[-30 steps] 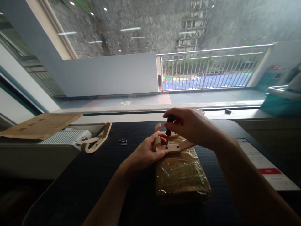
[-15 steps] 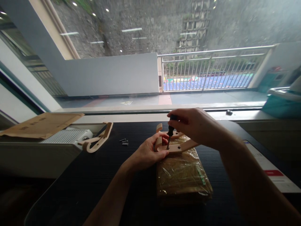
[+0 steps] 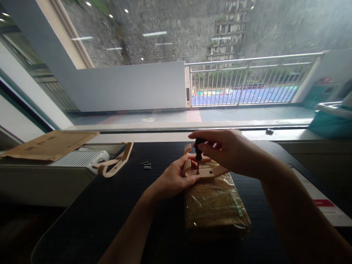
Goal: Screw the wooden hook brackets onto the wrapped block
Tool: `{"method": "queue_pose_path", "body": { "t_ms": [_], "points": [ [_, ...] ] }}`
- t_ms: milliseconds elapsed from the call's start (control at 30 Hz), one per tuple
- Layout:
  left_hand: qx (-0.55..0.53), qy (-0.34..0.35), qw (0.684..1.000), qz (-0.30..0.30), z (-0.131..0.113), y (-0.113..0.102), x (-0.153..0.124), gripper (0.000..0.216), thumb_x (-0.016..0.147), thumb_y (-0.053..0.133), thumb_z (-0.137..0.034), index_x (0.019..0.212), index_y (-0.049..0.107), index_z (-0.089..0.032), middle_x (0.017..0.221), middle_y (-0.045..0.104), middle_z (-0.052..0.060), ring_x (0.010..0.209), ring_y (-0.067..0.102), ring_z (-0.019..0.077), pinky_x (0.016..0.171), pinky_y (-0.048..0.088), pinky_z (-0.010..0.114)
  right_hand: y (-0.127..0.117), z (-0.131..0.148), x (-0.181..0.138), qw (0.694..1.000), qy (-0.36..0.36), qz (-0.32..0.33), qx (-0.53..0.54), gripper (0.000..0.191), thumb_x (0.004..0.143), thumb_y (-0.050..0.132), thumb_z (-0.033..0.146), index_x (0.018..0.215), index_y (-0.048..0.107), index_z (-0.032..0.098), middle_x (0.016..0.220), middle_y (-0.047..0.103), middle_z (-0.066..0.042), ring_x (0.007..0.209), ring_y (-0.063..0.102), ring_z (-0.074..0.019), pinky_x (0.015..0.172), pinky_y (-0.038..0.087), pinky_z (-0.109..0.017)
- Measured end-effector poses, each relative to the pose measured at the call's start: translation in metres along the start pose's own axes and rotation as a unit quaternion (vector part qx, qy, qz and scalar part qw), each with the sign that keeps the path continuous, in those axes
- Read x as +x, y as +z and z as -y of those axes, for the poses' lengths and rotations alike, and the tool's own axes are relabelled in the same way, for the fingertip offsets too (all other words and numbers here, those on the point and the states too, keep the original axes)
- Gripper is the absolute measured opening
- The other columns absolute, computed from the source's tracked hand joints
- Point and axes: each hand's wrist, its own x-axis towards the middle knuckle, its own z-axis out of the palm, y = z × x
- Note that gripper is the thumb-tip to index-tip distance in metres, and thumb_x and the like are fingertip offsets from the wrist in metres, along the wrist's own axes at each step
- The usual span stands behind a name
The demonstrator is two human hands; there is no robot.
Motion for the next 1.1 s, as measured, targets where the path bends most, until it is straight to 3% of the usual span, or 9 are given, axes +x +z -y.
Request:
{"method": "queue_pose_path", "body": {
  "t_ms": [133, 333, 700, 1100],
  "points": [
    [0.012, -0.010, 1.000, -0.008, 0.003, 0.000, 0.000, 0.041, 0.074, 0.060, -0.023, 0.113, 0.049, -0.018, 0.103, 0.056, 0.005, 0.093, 0.056, 0.0179, 0.087, 0.046, 0.034, 0.000, -0.004, 0.001, 1.000, 0.012, -0.012, -0.007, 0.032, 0.081, 0.050, 0.024, 0.109, 0.064, 0.022, 0.066, 0.064, 0.002, 0.049, 0.048, -0.0069, 0.050, 0.035, -0.021],
    [0.017, -0.006, 1.000, -0.015, 0.005, 0.000, 0.000, 0.040, 0.073, 0.061, -0.023, 0.112, 0.050, -0.018, 0.105, 0.058, 0.006, 0.096, 0.056, 0.0191, 0.088, 0.045, 0.034, 0.000, -0.007, 0.003, 0.999, 0.020, -0.031, -0.033, 0.030, 0.081, 0.051, 0.026, 0.106, 0.065, 0.017, 0.061, 0.063, 0.001, 0.051, 0.050, -0.0087, 0.050, 0.034, -0.023],
    [0.013, -0.014, 1.000, -0.025, 0.011, 0.001, 0.000, 0.048, 0.074, 0.062, -0.026, 0.119, 0.047, -0.021, 0.109, 0.058, 0.007, 0.100, 0.056, 0.0203, 0.092, 0.043, 0.037, -0.005, -0.001, -0.001, 1.000, 0.002, -0.025, 0.003, 0.026, 0.080, 0.054, 0.029, 0.100, 0.068, 0.020, 0.076, 0.069, -0.001, 0.062, 0.059, -0.0109, 0.055, 0.041, -0.023],
    [0.031, -0.002, 0.999, -0.011, 0.007, -0.001, 0.001, 0.041, 0.075, 0.061, -0.023, 0.114, 0.049, -0.019, 0.105, 0.057, 0.005, 0.096, 0.055, 0.0179, 0.088, 0.043, 0.032, 0.003, -0.006, 0.005, 0.997, -0.006, -0.073, -0.035, 0.022, 0.082, 0.054, 0.031, 0.092, 0.068, 0.017, 0.063, 0.064, 0.002, 0.053, 0.053, -0.0080, 0.051, 0.035, -0.022]
  ]
}}
